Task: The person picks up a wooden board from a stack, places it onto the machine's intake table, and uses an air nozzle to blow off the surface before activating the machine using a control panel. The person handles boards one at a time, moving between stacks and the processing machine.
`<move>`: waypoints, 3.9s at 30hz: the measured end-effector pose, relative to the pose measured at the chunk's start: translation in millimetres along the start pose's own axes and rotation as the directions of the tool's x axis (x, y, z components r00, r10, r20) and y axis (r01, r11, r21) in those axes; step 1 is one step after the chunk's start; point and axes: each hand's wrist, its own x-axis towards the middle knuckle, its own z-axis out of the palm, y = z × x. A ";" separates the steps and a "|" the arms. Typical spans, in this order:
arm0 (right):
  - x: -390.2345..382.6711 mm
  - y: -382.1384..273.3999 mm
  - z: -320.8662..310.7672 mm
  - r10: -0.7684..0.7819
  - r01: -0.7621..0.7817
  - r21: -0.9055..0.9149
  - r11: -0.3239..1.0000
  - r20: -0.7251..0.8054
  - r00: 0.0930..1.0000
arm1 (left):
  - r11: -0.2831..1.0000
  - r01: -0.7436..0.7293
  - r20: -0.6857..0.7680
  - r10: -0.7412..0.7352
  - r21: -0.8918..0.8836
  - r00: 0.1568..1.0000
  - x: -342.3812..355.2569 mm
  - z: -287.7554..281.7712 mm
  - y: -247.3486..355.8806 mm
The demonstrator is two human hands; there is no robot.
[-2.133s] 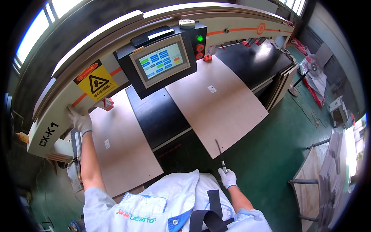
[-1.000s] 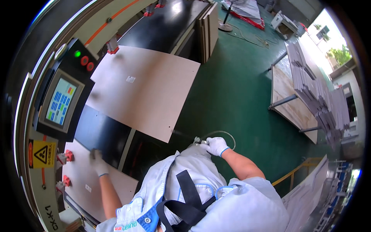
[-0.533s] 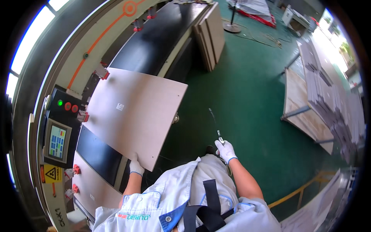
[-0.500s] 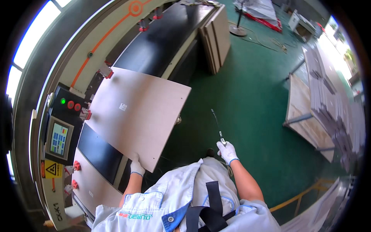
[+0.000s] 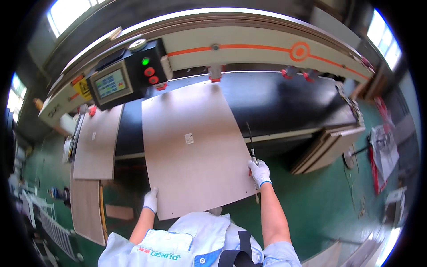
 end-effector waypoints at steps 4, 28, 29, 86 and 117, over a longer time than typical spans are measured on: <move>78.3 -7.2 11.9 0.002 -0.124 0.229 0.966 0.471 0.882 | 0.982 -0.005 -0.203 0.045 0.190 0.978 -33.2 19.0 -24.8; -110.6 -96.2 -104.9 -0.296 0.231 0.379 0.896 0.898 -0.324 | 0.781 0.116 -0.770 -0.559 -0.614 -0.307 -755.1 606.5 -188.4; -142.4 -87.3 -127.4 -0.256 0.266 0.392 0.881 0.866 -0.429 | 0.754 0.029 -0.700 -0.594 -0.656 -0.398 -773.6 652.2 -190.6; -606.7 898.9 -1131.7 0.628 -0.319 0.945 0.070 -0.290 -0.722 | 0.305 -0.909 0.079 -0.952 0.283 -0.295 -1415.6 1289.0 -767.2; -490.4 910.6 -1169.5 0.191 0.442 0.887 0.132 0.414 -0.890 | 0.718 -0.680 0.387 -0.590 -0.149 -0.708 -1652.1 1745.5 -979.2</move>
